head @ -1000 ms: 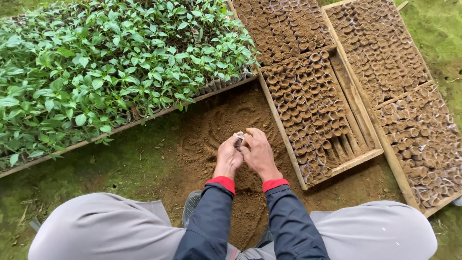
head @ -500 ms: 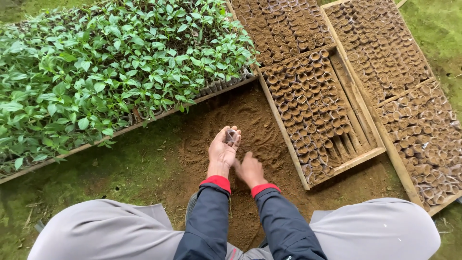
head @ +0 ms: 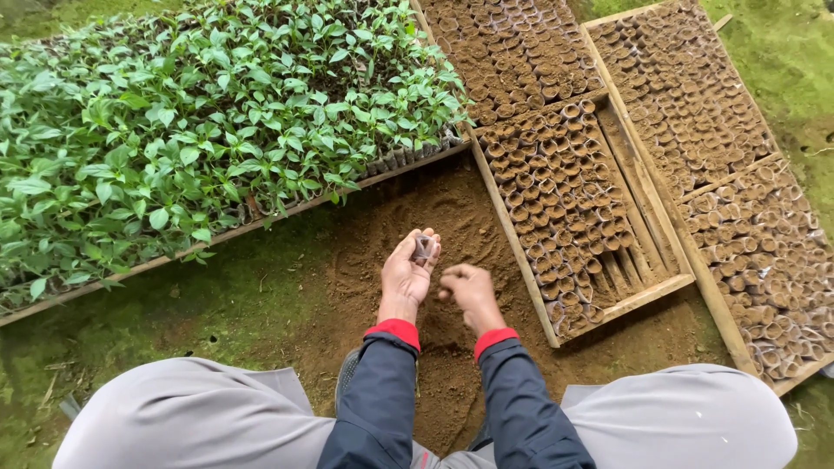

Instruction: Filling small biodegradable seedling pots with soil and planting seeds into them.

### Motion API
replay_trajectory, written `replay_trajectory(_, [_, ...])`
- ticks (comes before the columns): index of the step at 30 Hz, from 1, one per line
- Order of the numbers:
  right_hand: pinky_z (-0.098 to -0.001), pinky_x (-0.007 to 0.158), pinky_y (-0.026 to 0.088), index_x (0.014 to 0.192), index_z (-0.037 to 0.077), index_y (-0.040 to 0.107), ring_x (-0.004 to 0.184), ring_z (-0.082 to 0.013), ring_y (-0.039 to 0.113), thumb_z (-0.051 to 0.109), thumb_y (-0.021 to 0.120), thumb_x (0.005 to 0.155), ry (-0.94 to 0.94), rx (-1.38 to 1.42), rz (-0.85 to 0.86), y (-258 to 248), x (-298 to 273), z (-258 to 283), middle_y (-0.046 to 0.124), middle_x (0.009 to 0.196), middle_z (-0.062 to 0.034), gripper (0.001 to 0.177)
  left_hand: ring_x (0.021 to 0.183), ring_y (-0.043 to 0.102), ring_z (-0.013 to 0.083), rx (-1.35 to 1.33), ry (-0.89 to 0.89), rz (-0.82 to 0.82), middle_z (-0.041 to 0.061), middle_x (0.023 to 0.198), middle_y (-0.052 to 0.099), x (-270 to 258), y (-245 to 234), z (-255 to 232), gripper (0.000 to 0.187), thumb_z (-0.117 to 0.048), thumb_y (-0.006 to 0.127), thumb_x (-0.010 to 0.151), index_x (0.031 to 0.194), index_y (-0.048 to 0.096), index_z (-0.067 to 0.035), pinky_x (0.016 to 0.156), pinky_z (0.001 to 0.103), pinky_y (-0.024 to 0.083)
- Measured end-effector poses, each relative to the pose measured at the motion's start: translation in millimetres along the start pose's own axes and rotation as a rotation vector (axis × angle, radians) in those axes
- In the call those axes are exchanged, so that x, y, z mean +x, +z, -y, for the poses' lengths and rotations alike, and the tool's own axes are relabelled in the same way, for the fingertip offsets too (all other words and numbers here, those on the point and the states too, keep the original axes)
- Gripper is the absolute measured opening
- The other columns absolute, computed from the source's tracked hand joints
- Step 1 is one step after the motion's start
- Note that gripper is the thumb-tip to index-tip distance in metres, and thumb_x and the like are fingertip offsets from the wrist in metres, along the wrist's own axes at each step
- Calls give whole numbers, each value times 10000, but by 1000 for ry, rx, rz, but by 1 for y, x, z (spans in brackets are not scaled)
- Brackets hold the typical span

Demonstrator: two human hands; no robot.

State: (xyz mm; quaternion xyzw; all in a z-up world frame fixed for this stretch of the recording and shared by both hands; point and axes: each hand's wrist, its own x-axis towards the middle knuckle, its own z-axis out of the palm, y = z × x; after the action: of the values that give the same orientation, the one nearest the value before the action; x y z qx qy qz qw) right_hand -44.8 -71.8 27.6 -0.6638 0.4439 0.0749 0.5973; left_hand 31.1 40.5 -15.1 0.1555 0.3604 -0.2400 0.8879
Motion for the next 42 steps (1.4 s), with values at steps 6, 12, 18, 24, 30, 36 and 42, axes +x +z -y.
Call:
replay_trajectory(6, [-264, 659, 626, 1060, -10, 726, 699, -204, 742, 11, 665, 909, -156, 350, -2, -22, -22, 59, 685, 862, -89, 164, 1097, 704, 439, 7, -5, 27, 307, 1291, 650, -4, 2, 8, 253, -69, 578, 1017, 1250, 641, 8, 928, 545, 627])
replay_trajectory(12, [-367, 783, 664, 1084, -35, 751, 784, -214, 738, -20, 681, 896, -184, 350, 50, -18, -36, 76, 715, 898, -129, 201, 1071, 727, 386, 57, -6, 59, 275, 1269, 679, -10, 3, 16, 239, -66, 578, 1014, 1242, 638, -24, 840, 473, 657])
replay_trajectory(18, [-381, 794, 659, 1118, -63, 739, 834, -241, 749, -28, 653, 906, -207, 275, 50, -18, -24, 60, 745, 975, -220, 232, 1078, 724, 405, 103, 5, 96, 272, 1273, 679, 9, -12, 26, 228, -72, 581, 1017, 1229, 656, -39, 753, 478, 668])
replay_trajectory(24, [-391, 824, 661, 1105, -74, 746, 849, -207, 729, -44, 638, 898, -215, 228, 50, -15, -31, 68, 744, 936, -210, 236, 1033, 741, 389, 115, 7, 85, 264, 1249, 693, 6, -10, 27, 211, -73, 587, 1017, 1210, 666, -46, 717, 460, 665])
replay_trajectory(30, [-422, 850, 653, 1117, -95, 736, 887, -197, 702, -38, 620, 908, -223, 191, 37, -15, -40, 77, 736, 953, -245, 246, 966, 752, 359, 132, -1, 75, 256, 1232, 702, -5, -3, 28, 212, -71, 582, 1015, 1212, 658, -54, 732, 442, 671])
replay_trajectory(36, [-443, 874, 632, 1195, -113, 694, 967, -271, 707, -57, 578, 897, -219, 151, 64, -16, -38, 75, 708, 1041, -285, 325, 993, 747, 350, 155, 6, 65, 256, 1227, 705, -13, 4, 27, 213, -63, 581, 1015, 1213, 654, -33, 724, 410, 650])
replay_trajectory(42, [-430, 900, 619, 1236, -118, 673, 1006, -239, 680, -86, 528, 884, -226, 109, 77, -16, -49, 85, 698, 1090, -295, 382, 1024, 742, 355, 157, -2, 61, 257, 1218, 711, -17, 6, 29, 220, -63, 597, 1010, 1220, 652, -29, 735, 413, 640])
